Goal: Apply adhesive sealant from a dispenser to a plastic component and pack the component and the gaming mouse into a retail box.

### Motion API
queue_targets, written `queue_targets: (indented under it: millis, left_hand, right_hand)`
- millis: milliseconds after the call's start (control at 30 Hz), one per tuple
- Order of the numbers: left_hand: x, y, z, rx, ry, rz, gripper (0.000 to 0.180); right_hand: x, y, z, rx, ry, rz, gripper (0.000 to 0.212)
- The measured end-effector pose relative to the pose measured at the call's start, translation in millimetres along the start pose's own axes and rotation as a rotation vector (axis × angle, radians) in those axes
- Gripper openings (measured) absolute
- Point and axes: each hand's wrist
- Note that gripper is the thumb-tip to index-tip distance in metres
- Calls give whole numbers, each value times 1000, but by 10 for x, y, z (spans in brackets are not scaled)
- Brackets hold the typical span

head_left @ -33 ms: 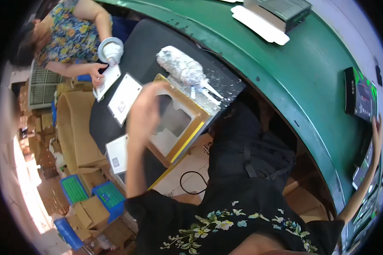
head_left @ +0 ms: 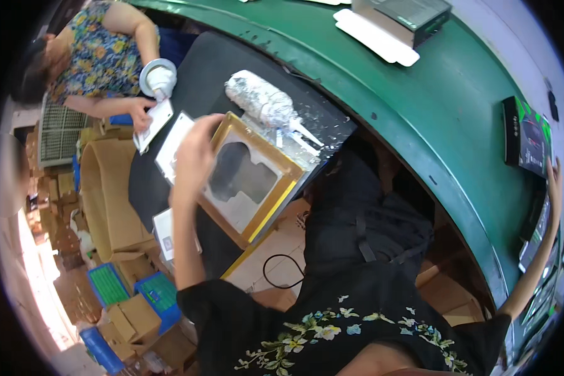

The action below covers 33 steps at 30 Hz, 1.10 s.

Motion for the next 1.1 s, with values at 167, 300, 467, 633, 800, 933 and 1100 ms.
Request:
queue_targets:
  millis: [167, 300, 467, 633, 800, 933, 1100]
  left_hand:
    - [-142, -348, -1634, -232, -416, -214, 47]
    - [-88, -767, -1578, -282, -457, -419, 20]
    - [455, -341, -1564, -221, -457, -267, 12]
    - [835, 293, -1020, 27, -460, 130, 17]
    - [695, 1166, -1089, 402, -46, 585, 17]
    - [-22, 1878, -1058, 773, 827, 528, 26]
    - [-546, 1742, -321, 860, 1247, 508, 14]
  right_hand:
    - [-720, -544, -739, -186, 436, -84, 71]
    - [187, -316, -990, 24, 194, 136, 46]
    - [-312, 248, -2678, 447, -23, 91, 30]
    - [-1623, 1345, -2957, 1105, 310, 177, 21]
    - [-2753, 1725, -2600, 1002, 596, -165, 10]
    - [-2972, 1963, -2727, 919, 571, -463, 24]
    - [-3278, 2150, -3422, 950, 278, -639, 39]
Point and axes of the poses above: each hand's wrist, its own y-axis away from the middle knuckle, its own x-axis out of the back of the hand, z = x × y, and after that the axes turned 13 degrees about -y, right-handed
